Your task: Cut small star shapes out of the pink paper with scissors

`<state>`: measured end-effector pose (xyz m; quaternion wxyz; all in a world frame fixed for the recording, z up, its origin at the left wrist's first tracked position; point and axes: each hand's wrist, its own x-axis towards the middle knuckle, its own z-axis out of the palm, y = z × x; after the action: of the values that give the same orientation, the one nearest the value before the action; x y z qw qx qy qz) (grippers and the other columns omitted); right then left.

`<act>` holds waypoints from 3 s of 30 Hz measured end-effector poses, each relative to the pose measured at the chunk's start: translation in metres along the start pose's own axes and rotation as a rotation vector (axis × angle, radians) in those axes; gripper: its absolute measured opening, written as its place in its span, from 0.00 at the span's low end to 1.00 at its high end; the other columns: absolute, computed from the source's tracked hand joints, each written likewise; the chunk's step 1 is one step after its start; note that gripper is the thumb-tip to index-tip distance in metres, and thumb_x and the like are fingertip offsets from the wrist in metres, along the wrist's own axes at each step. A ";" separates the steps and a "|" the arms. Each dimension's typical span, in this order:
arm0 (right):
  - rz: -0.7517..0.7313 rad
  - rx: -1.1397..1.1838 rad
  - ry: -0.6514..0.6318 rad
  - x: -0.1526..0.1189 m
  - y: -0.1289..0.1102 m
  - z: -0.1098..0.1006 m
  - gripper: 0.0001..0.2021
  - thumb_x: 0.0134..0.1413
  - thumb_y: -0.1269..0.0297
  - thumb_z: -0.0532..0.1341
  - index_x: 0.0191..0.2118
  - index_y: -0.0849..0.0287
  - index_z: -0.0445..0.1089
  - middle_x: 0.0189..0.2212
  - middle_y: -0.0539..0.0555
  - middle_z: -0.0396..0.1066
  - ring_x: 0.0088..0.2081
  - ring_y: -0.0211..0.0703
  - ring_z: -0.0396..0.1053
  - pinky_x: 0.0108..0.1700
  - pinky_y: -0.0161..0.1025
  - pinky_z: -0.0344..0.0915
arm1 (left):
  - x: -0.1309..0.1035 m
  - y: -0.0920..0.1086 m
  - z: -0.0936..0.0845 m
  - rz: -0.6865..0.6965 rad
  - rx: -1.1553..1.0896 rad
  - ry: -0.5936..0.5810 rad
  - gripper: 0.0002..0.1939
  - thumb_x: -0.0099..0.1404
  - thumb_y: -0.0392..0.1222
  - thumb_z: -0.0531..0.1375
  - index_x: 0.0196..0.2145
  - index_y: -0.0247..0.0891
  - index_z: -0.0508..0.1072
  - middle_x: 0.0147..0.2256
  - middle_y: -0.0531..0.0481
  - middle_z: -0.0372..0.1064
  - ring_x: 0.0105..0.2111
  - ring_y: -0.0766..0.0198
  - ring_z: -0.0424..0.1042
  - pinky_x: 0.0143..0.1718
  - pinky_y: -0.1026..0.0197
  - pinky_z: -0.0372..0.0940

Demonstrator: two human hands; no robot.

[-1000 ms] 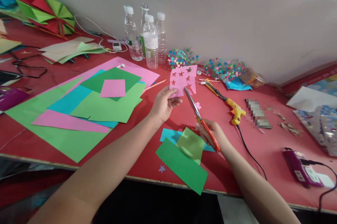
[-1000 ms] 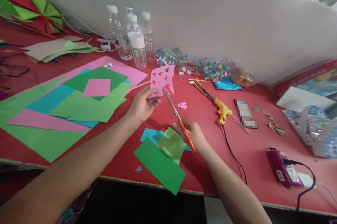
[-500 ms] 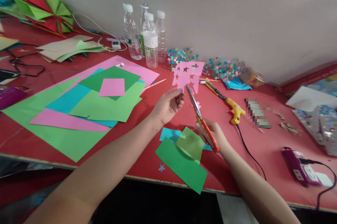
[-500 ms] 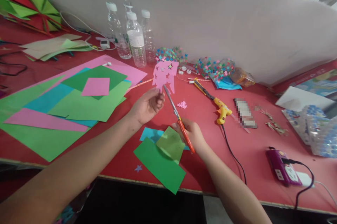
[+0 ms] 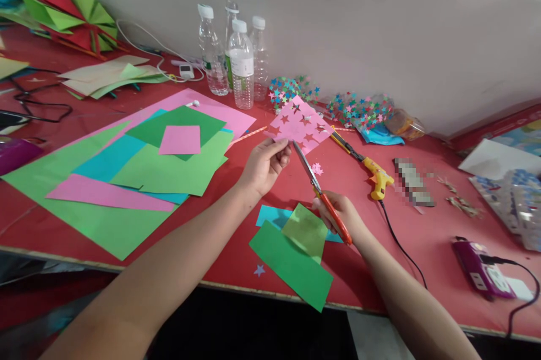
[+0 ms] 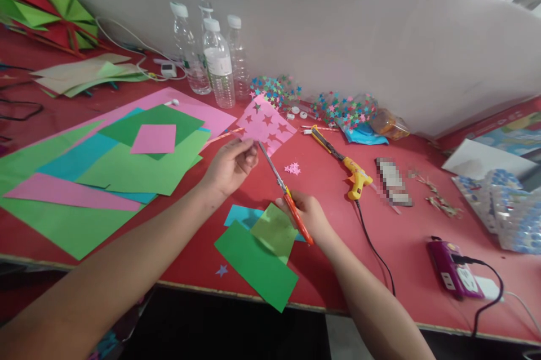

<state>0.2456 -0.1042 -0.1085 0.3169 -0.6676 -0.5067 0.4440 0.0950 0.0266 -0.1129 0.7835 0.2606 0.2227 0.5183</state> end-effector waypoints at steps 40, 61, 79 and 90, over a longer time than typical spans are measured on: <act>-0.032 -0.057 -0.058 -0.004 0.000 -0.003 0.24 0.53 0.38 0.56 0.25 0.57 0.62 0.11 0.42 0.53 0.12 0.30 0.50 0.16 0.32 0.46 | -0.001 0.005 -0.003 0.247 0.572 -0.123 0.08 0.55 0.43 0.62 0.25 0.37 0.70 0.18 0.56 0.62 0.17 0.75 0.58 0.19 0.67 0.51; -0.077 -0.077 -0.015 0.001 0.009 -0.004 0.22 0.57 0.44 0.57 0.23 0.58 0.61 0.11 0.43 0.52 0.12 0.30 0.49 0.15 0.31 0.44 | 0.001 0.007 -0.005 0.232 0.596 -0.112 0.08 0.53 0.44 0.63 0.25 0.37 0.71 0.18 0.56 0.64 0.17 0.74 0.59 0.19 0.67 0.53; -0.066 -0.035 -0.097 -0.002 -0.001 -0.007 0.26 0.51 0.36 0.56 0.24 0.57 0.60 0.10 0.42 0.53 0.12 0.29 0.49 0.16 0.32 0.44 | 0.004 0.007 -0.011 0.256 0.529 -0.089 0.12 0.54 0.46 0.63 0.20 0.36 0.71 0.17 0.55 0.65 0.16 0.74 0.60 0.18 0.67 0.55; -0.053 0.088 -0.107 -0.006 0.007 0.000 0.28 0.53 0.34 0.53 0.30 0.59 0.64 0.10 0.41 0.54 0.10 0.30 0.50 0.14 0.30 0.49 | -0.007 -0.004 -0.002 0.240 0.537 -0.101 0.11 0.57 0.45 0.62 0.21 0.36 0.73 0.18 0.54 0.66 0.17 0.74 0.61 0.20 0.66 0.56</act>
<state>0.2474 -0.1115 -0.1130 0.3301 -0.6146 -0.5203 0.4925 0.0937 0.0193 -0.1168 0.6298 0.5083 0.2802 0.5163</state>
